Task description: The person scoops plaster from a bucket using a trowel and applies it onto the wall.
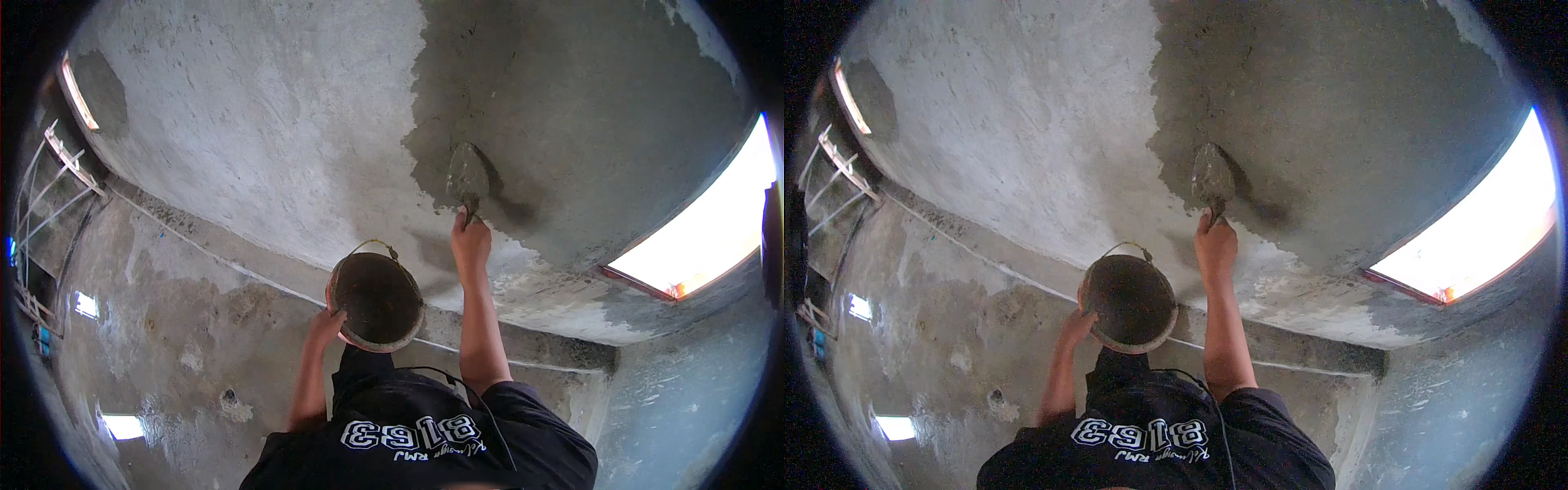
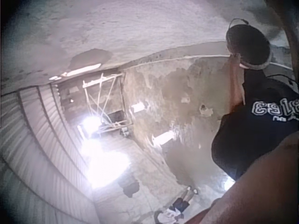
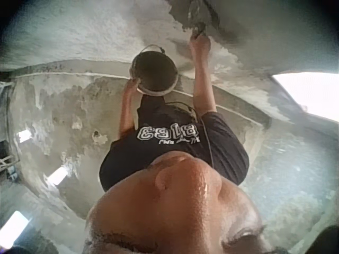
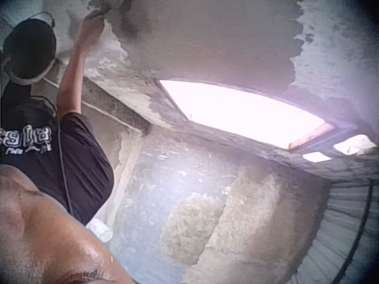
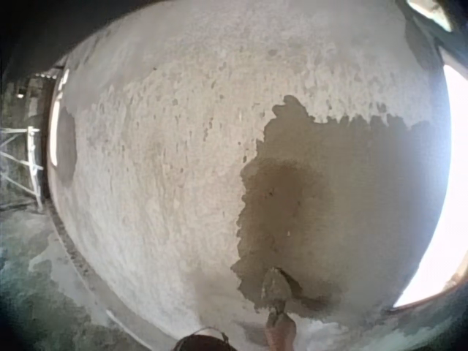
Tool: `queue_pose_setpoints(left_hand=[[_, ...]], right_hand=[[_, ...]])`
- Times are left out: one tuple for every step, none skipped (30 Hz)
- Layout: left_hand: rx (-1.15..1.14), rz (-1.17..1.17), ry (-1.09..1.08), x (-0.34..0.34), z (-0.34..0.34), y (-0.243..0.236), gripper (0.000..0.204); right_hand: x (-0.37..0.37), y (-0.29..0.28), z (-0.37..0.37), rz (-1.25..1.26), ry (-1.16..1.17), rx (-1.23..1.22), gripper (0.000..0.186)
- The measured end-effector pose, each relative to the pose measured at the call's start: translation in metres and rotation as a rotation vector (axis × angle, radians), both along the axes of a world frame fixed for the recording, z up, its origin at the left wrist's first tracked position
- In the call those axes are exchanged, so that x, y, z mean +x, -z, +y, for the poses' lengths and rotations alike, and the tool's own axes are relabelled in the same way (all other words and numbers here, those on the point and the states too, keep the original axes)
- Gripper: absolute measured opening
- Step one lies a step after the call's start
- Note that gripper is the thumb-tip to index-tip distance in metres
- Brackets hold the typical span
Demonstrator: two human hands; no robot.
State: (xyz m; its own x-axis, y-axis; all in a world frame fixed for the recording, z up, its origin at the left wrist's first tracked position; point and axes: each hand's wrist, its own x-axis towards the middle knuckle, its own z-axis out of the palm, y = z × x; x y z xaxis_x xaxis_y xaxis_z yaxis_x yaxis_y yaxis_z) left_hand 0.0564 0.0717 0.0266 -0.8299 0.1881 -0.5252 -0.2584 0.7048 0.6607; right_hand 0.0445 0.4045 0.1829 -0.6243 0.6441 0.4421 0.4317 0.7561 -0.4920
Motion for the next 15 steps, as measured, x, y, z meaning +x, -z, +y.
queue_pose_setpoints(left_hand=[[-0.009, -0.006, 0.008, -0.001, -0.001, 0.002, 0.053], [0.0, -0.001, -0.005, -0.001, -0.002, 0.004, 0.053], [0.013, -0.011, -0.017, 0.0, -0.004, 0.005, 0.053], [0.02, -0.034, -0.022, 0.001, -0.004, 0.005, 0.052], [0.024, -0.024, -0.028, 0.002, -0.004, 0.005, 0.052], [0.008, -0.009, -0.02, 0.003, -0.004, 0.003, 0.052], [-0.002, -0.004, -0.005, 0.003, -0.003, 0.001, 0.052], [-0.005, 0.009, -0.012, 0.004, -0.003, -0.002, 0.052], [-0.013, -0.021, -0.017, 0.004, -0.002, -0.004, 0.052], [-0.007, -0.051, -0.014, 0.004, -0.001, -0.007, 0.053], [-0.019, -0.057, -0.023, 0.006, -0.001, -0.009, 0.053], [0.003, -0.054, -0.033, 0.008, -0.002, -0.01, 0.053], [0.03, -0.049, -0.04, 0.007, -0.004, -0.011, 0.053], [0.031, -0.039, -0.049, 0.005, -0.005, -0.011, 0.053], [0.042, -0.041, -0.061, 0.006, -0.008, -0.009, 0.051]], right_hand=[[0.002, -0.002, 0.0, 0.01, 0.032, -0.034, 0.051], [0.001, -0.007, 0.001, 0.036, -0.01, -0.016, 0.051], [-0.002, -0.015, 0.004, 0.156, -0.048, 0.06, 0.05], [-0.007, -0.023, 0.006, 0.275, -0.085, 0.134, 0.049], [-0.014, -0.032, 0.009, 0.273, -0.085, 0.133, 0.049], [-0.023, -0.042, 0.013, 0.214, -0.1, 0.138, 0.049], [-0.03, -0.048, 0.016, 0.184, -0.106, 0.166, 0.049], [-0.037, -0.052, 0.017, 0.159, -0.116, 0.145, 0.049], [-0.041, -0.052, 0.018, 0.108, -0.039, 0.185, 0.048], [-0.043, -0.05, 0.017, 0.084, 0.022, 0.237, 0.047], [-0.041, -0.046, 0.015, 0.051, 0.035, 0.225, 0.047], [-0.033, -0.039, 0.013, 0.028, 0.028, 0.181, 0.046], [-0.026, -0.032, 0.01, -0.012, 0.06, 0.127, 0.046], [-0.02, -0.027, 0.007, 0.017, 0.016, 0.141, 0.046], [-0.013, -0.022, 0.003, 0.068, 0.014, 0.101, 0.045]])
